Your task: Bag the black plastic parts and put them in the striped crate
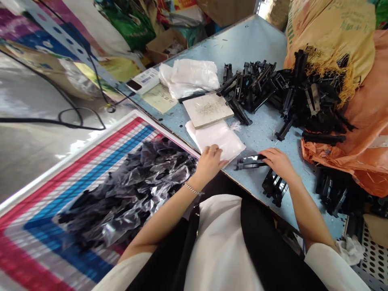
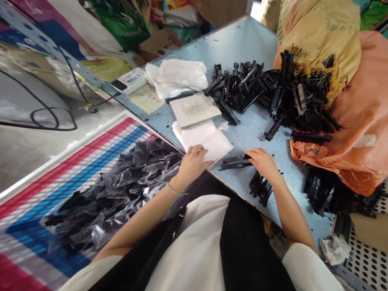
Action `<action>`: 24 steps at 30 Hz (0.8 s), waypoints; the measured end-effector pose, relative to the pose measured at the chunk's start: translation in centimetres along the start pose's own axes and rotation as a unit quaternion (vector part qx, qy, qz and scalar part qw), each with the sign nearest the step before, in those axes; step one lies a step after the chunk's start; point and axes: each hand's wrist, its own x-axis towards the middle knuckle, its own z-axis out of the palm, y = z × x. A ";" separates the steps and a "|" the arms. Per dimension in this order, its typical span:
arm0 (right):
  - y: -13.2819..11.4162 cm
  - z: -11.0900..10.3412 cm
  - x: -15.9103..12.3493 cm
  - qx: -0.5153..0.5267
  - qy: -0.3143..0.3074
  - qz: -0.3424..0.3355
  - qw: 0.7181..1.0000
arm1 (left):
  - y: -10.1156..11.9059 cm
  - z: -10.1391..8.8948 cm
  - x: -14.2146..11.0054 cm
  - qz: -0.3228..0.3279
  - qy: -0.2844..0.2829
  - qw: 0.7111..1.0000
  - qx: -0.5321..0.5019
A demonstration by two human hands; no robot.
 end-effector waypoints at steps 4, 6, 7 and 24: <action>-1.4 1.5 -1.3 0.216 0.050 0.093 0.971 | 0.4 0.8 3.2 -0.052 -0.055 0.995 -0.061; -2.1 2.8 -2.1 0.376 0.060 0.157 0.911 | -1.0 0.1 4.0 -0.101 -0.083 0.980 -0.151; -2.6 3.6 -2.4 0.454 0.057 0.186 0.869 | -1.6 -0.4 4.3 -0.128 -0.102 0.966 -0.198; -7.7 10.6 -2.6 0.865 -0.142 0.303 0.375 | -3.7 -0.5 4.0 -0.008 -0.012 0.973 -0.231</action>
